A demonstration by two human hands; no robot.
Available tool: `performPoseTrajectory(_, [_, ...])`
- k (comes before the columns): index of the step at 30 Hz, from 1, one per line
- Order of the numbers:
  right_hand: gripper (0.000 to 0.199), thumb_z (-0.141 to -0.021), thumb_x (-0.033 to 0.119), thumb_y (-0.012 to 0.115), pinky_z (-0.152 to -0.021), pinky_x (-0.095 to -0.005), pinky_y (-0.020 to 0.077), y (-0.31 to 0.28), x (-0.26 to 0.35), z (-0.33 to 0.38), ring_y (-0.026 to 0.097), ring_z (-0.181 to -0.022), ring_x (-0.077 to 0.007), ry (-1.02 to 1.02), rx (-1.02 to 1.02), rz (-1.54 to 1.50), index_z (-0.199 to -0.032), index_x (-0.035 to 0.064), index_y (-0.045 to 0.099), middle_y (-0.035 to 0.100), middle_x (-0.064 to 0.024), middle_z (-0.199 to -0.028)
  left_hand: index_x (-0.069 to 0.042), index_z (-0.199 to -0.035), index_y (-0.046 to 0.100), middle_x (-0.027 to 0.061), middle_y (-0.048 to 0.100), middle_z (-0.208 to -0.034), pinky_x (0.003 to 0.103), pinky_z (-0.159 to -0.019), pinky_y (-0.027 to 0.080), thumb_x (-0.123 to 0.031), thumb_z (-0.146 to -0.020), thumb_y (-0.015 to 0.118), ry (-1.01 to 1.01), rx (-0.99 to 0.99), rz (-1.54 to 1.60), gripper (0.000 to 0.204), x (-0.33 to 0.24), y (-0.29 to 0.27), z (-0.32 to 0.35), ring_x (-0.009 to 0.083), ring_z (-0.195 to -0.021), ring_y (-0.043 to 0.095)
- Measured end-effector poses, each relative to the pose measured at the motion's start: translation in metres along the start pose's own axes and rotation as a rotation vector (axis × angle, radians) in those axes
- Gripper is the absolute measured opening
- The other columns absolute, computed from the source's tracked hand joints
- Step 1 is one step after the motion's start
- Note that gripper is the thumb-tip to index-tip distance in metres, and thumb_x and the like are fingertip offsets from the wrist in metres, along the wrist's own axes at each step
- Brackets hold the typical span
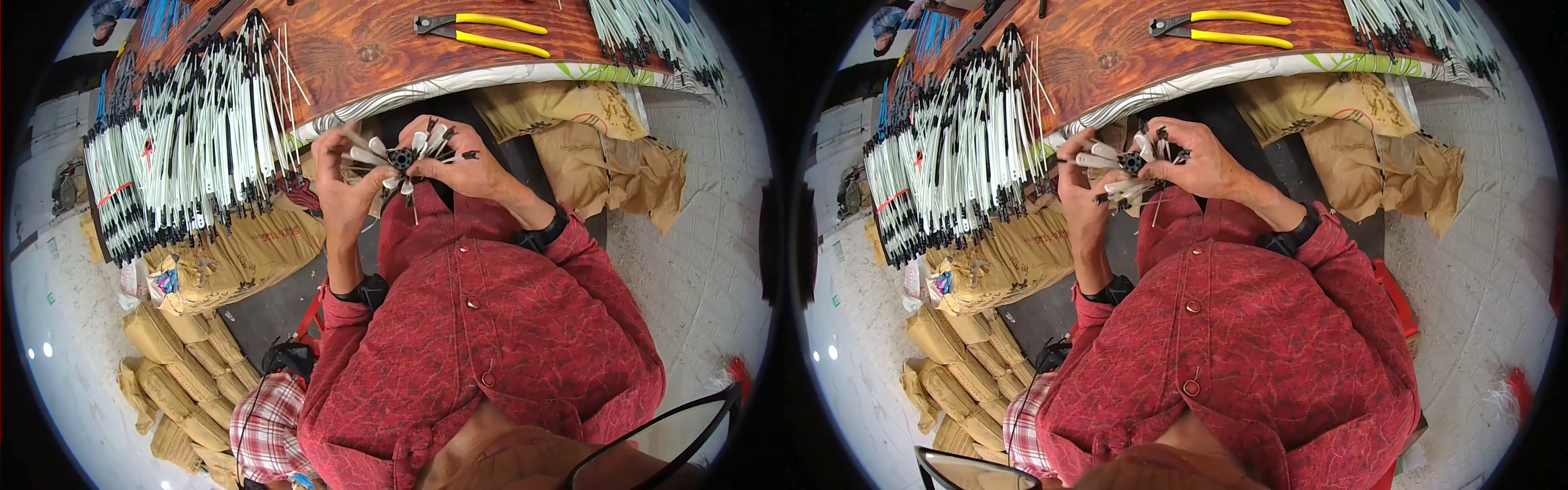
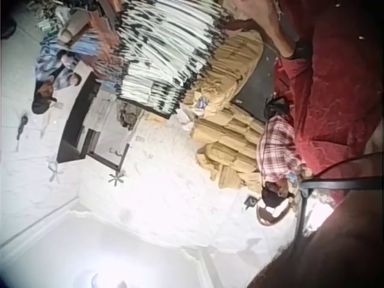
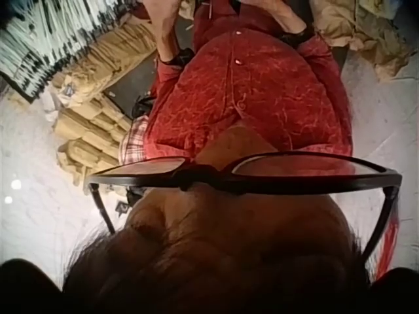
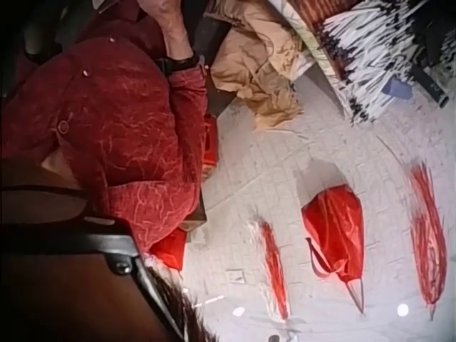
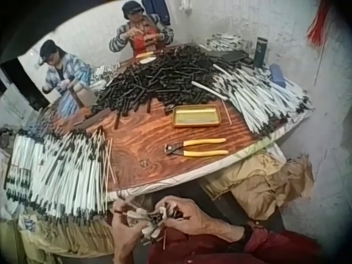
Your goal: The person uses pliers to trim the ends of white rods held in a black base, then gathers a bundle of these rods and secures them with a plastic tie. After tightening the tie by hand, the person trims the excess plastic with the pliers and places the finished bundle onto a stack.
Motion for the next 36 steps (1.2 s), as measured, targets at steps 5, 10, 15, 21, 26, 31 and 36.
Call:
performPoseTrajectory(5, [0.028,-0.083,0.007,0.075,-0.078,-0.0287,0.0484,-0.005,0.002,0.002,0.058,-0.089,-0.0122,0.033,-0.065,0.073,-0.104,-0.0011,0.059,0.060,-0.0051,-0.101,-0.003,-0.121,0.052,0.0086,0.053,-0.108,0.032,-0.089,0.044,-0.012,-0.064,0.090,0.161,-0.171,-0.391,0.070,-0.024,-0.009,0.007,0.0200,-0.105,0.052])
performPoseTrajectory(10, [0.031,-0.076,0.009,0.078,-0.076,-0.0328,0.0476,-0.004,0.010,0.001,0.058,-0.081,-0.0235,-0.084,-0.151,0.148,-0.102,0.0019,0.062,0.058,-0.0098,-0.091,-0.001,-0.117,0.052,0.0087,0.055,-0.104,0.032,-0.085,0.045,-0.009,-0.065,0.088,0.005,-0.205,-0.080,0.064,0.001,-0.019,0.018,0.0194,-0.096,0.054])
performPoseTrajectory(15, [0.025,-0.083,0.006,0.075,-0.078,-0.0286,0.0477,-0.003,0.012,0.002,0.058,-0.088,-0.0161,-0.133,-0.126,0.168,-0.101,-0.0009,0.059,0.060,-0.0084,-0.101,0.000,-0.113,0.056,0.0078,0.058,-0.100,0.030,-0.079,0.046,-0.003,-0.071,0.078,0.221,-0.170,-0.127,0.048,-0.024,-0.022,0.023,0.0177,-0.086,0.055])
performPoseTrajectory(21, [0.024,-0.081,0.005,0.075,-0.078,-0.0299,0.0484,0.001,0.012,0.004,0.059,-0.089,-0.0181,-0.108,-0.142,0.181,-0.099,-0.0015,0.060,0.061,-0.0098,-0.100,0.000,-0.109,0.062,0.0093,0.063,-0.102,0.029,-0.076,0.046,0.000,-0.073,0.064,0.107,0.068,-0.204,0.036,-0.017,-0.003,0.025,0.0181,-0.085,0.055])
performPoseTrajectory(26, [0.038,-0.074,0.013,0.082,-0.078,-0.0368,0.0485,0.003,0.009,0.005,0.061,-0.090,-0.0314,-0.137,-0.159,0.211,-0.103,0.0019,0.060,0.060,-0.0138,-0.099,-0.001,-0.111,0.062,0.0106,0.063,-0.107,0.029,-0.077,0.045,-0.002,-0.072,0.063,0.254,0.033,-0.263,0.039,-0.028,-0.004,0.024,0.0186,-0.087,0.056])
performPoseTrajectory(31, [0.040,-0.073,0.012,0.082,-0.078,-0.0371,0.0487,0.004,0.008,0.006,0.061,-0.090,-0.0315,-0.134,-0.170,0.229,-0.104,0.0016,0.058,0.060,-0.0142,-0.099,-0.001,-0.112,0.063,0.0107,0.062,-0.110,0.029,-0.079,0.045,-0.003,-0.073,0.063,0.051,0.071,0.024,0.039,-0.008,-0.003,0.027,0.0185,-0.092,0.057])
performPoseTrajectory(36, [0.041,-0.072,0.011,0.082,-0.077,-0.0370,0.0489,0.004,0.008,0.007,0.061,-0.090,-0.0312,-0.121,-0.165,0.232,-0.105,0.0011,0.058,0.060,-0.0136,-0.099,0.000,-0.114,0.063,0.0109,0.061,-0.112,0.029,-0.081,0.047,-0.003,-0.073,0.064,0.033,0.114,0.054,0.041,-0.012,0.001,0.027,0.0185,-0.095,0.057])
Point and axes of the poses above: each hand's wrist, its own z-axis away from the middle knuckle, its own y-axis out of the palm, x = y × z, the point moved 9 cm from there along -z, towards the middle knuckle
